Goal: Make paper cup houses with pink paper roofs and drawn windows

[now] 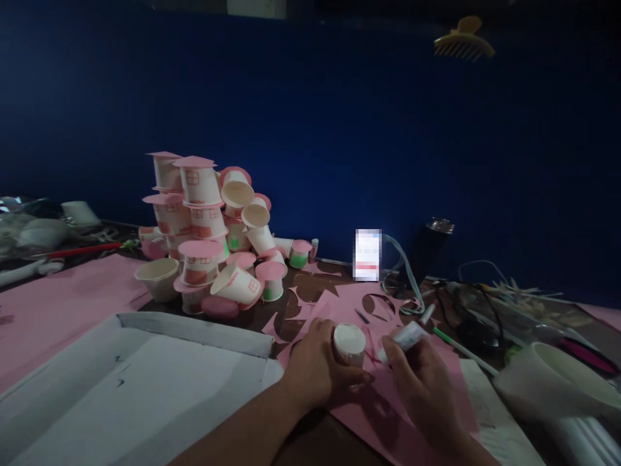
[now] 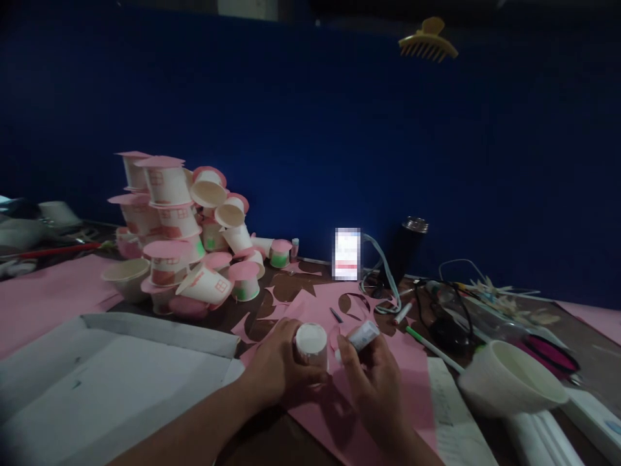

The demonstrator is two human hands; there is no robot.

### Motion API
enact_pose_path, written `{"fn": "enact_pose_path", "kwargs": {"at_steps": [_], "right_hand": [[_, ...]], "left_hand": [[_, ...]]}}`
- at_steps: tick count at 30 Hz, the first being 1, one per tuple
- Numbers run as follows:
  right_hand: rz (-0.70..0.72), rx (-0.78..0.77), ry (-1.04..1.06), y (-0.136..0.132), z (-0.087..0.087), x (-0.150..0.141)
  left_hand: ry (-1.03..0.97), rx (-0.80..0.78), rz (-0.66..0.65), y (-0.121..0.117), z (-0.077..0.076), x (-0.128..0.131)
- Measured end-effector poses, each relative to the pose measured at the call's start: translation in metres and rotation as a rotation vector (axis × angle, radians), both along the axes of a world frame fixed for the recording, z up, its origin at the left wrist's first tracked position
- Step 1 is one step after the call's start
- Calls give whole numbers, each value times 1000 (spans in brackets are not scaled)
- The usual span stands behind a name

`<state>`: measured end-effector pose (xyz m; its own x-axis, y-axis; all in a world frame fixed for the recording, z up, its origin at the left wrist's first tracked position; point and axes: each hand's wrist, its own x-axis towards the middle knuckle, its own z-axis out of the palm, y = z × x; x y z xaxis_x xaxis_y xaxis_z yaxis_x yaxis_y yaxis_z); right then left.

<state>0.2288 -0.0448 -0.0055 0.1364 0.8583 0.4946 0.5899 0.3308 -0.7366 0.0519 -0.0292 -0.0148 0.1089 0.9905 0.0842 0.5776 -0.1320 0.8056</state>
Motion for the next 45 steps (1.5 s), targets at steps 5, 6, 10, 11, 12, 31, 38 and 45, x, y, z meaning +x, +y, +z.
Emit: {"fn": "enact_pose_path", "kwargs": {"at_steps": [5,6,10,11,12,31,38,45], "right_hand": [[27,-20,99,-2,6,0],[36,-17,112,-2,7,0],[57,-21,120,-2,6,-2],[62,-23,117,-2,5,-2],[70,-23,117,-2,3,-2],[94,-18,36,-3,6,-7],[-1,-16,85,-2,2,-3],[130,-272,589,3,4,-8]], "left_hand": [[-110,-9,-96,2,2,-6],[-134,-16,-126,2,3,-8],[-201,-73,-229,3,4,-11],[-204,-75,-235,3,4,-11],[-200,-71,-232,3,4,-10],[-51,53,-131,1,0,-2],[-41,3,-113,0,3,-4],[-50,-63,-96,1,4,-5]]}}
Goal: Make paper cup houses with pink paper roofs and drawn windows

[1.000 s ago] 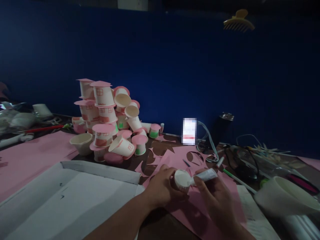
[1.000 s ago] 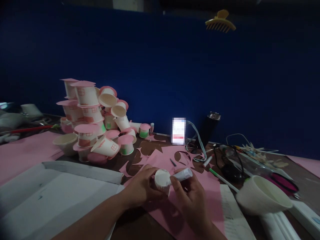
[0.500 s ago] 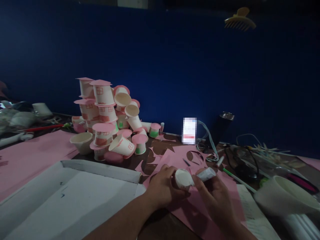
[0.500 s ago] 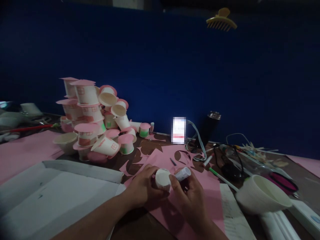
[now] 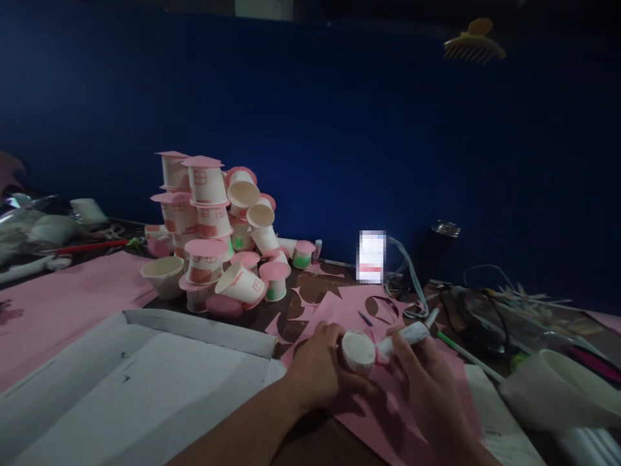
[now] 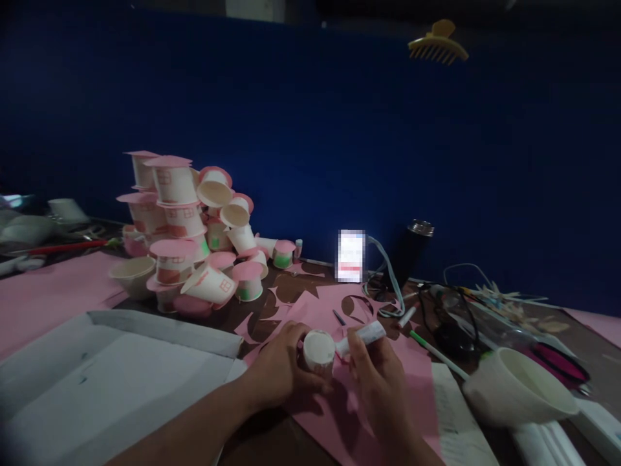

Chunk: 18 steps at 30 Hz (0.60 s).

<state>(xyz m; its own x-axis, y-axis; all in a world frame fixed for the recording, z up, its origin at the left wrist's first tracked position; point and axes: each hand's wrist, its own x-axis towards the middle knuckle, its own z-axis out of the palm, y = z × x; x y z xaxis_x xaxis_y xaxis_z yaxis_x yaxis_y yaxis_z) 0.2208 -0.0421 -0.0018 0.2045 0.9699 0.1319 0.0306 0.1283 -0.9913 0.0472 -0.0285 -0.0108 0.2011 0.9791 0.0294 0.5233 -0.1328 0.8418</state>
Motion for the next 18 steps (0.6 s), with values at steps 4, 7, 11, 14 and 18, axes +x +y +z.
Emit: {"fn": "enact_pose_path", "kwargs": {"at_steps": [4,7,11,14,18], "right_hand": [[71,-123,307,6,-1,-3],[114,-125,377,10,-4,0],[109,-142,396,12,-6,3],[93,-120,366,11,-8,5],[94,-18,143,5,-9,8]], "left_hand": [[-32,-2,1,0,2,0],[-17,2,-32,0,2,1],[14,6,-42,0,2,1],[17,5,-42,0,1,1],[-15,8,-53,1,-2,1]]}}
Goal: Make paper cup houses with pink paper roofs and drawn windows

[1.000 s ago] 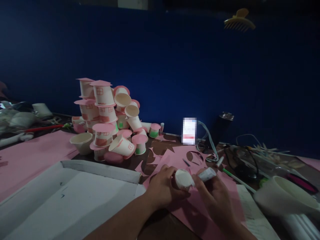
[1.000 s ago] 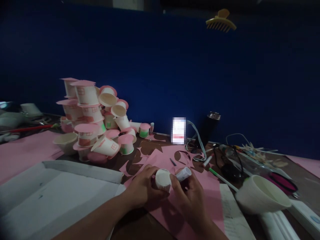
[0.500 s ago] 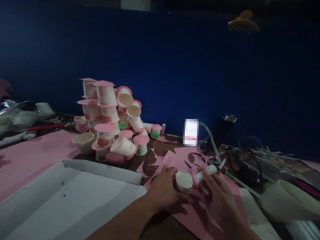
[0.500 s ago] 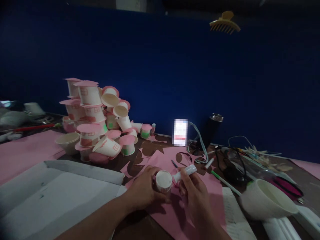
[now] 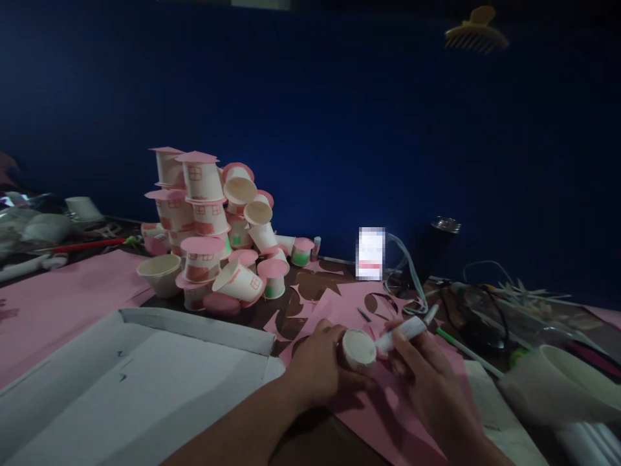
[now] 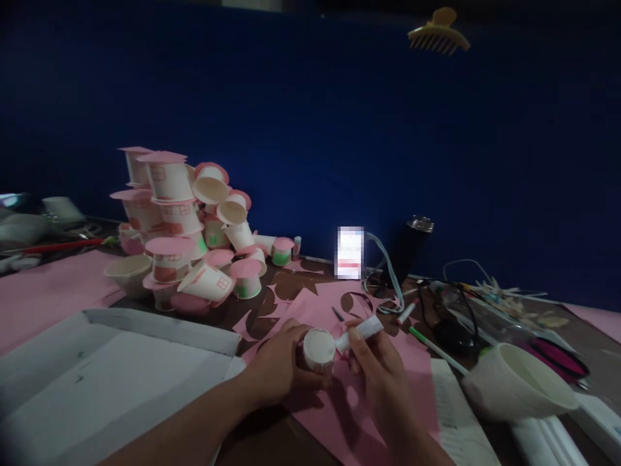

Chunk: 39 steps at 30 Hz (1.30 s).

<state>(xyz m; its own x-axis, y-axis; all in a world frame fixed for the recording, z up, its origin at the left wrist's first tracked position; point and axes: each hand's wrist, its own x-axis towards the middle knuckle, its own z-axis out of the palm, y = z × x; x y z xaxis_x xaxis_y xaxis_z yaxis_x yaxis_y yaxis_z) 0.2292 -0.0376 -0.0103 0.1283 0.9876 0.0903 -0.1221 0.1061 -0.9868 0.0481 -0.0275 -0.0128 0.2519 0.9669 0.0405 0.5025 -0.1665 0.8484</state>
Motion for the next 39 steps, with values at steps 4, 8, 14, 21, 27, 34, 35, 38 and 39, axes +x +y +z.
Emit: {"fn": "enact_pose_path", "kwargs": {"at_steps": [4,8,14,21,27,34,35,38,39], "right_hand": [[-6,174,-355,-8,8,-1],[-53,328,-570,-10,14,-2],[-51,367,-701,-9,11,0],[-43,300,-621,-10,11,-3],[-88,178,-534,-11,15,-6],[-76,75,-564,-4,4,-6],[-75,72,-566,-3,2,-5],[-82,64,-570,0,-1,-3],[-80,56,-569,1,-2,-3]], "left_hand": [[-45,14,-15,0,-1,0],[-44,27,-18,-1,0,0],[-4,63,-9,0,-3,1],[13,45,2,1,-2,2],[56,36,29,-2,4,4],[21,1,5,-2,2,1],[17,2,5,-2,1,0],[9,4,18,-2,1,0],[11,5,22,-2,2,0]]}}
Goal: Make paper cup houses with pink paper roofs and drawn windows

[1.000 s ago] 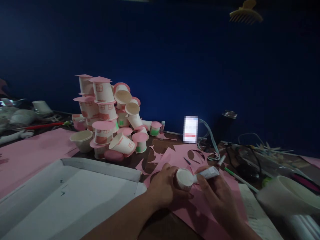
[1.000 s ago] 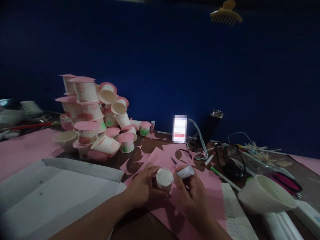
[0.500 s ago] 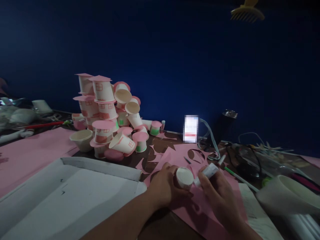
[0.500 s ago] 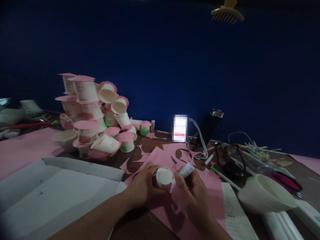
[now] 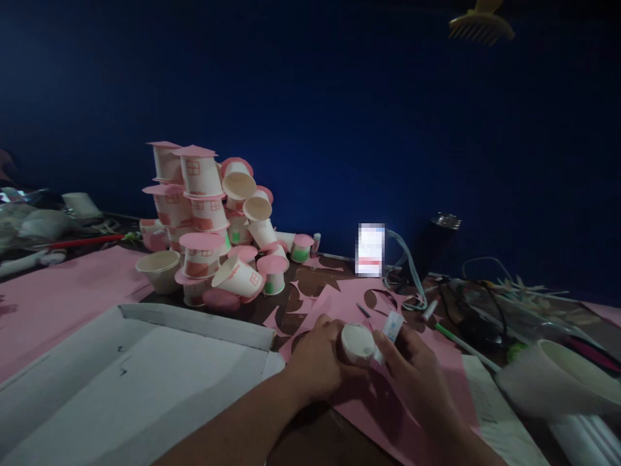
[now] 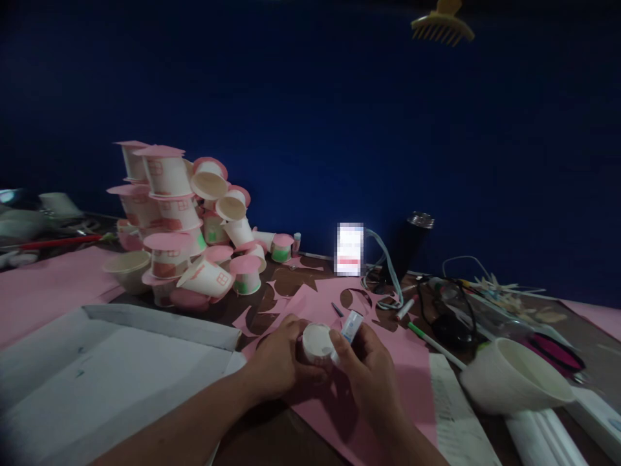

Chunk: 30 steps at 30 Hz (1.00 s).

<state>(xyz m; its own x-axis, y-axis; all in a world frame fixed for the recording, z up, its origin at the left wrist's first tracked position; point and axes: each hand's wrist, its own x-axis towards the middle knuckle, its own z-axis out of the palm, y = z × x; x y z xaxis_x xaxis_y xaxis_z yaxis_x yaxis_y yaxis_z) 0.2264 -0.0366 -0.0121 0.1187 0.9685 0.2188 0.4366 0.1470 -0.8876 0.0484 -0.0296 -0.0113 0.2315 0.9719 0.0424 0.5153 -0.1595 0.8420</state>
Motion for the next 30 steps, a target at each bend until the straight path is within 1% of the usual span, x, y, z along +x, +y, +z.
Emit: {"fn": "enact_pose_path", "kwargs": {"at_steps": [4,9,12,14,16,20,23,26,30], "right_hand": [[-4,-40,4,3,1,0],[-107,-32,9,7,5,2],[-148,-2,116,5,7,3],[-126,38,171,2,9,3],[-96,120,123,-3,9,3],[-31,293,-65,-10,6,2],[13,321,-152,-12,4,1],[64,324,-242,-13,6,0],[108,363,-275,-15,10,-1]], "left_hand": [[25,5,-2,0,2,1],[67,41,3,1,0,1],[67,33,11,2,-2,1],[45,27,5,2,-4,1],[29,44,1,2,-5,1],[30,69,8,0,-3,2],[42,49,-3,-2,-2,3],[75,69,-6,-1,-2,3],[108,86,17,0,-3,5]]}}
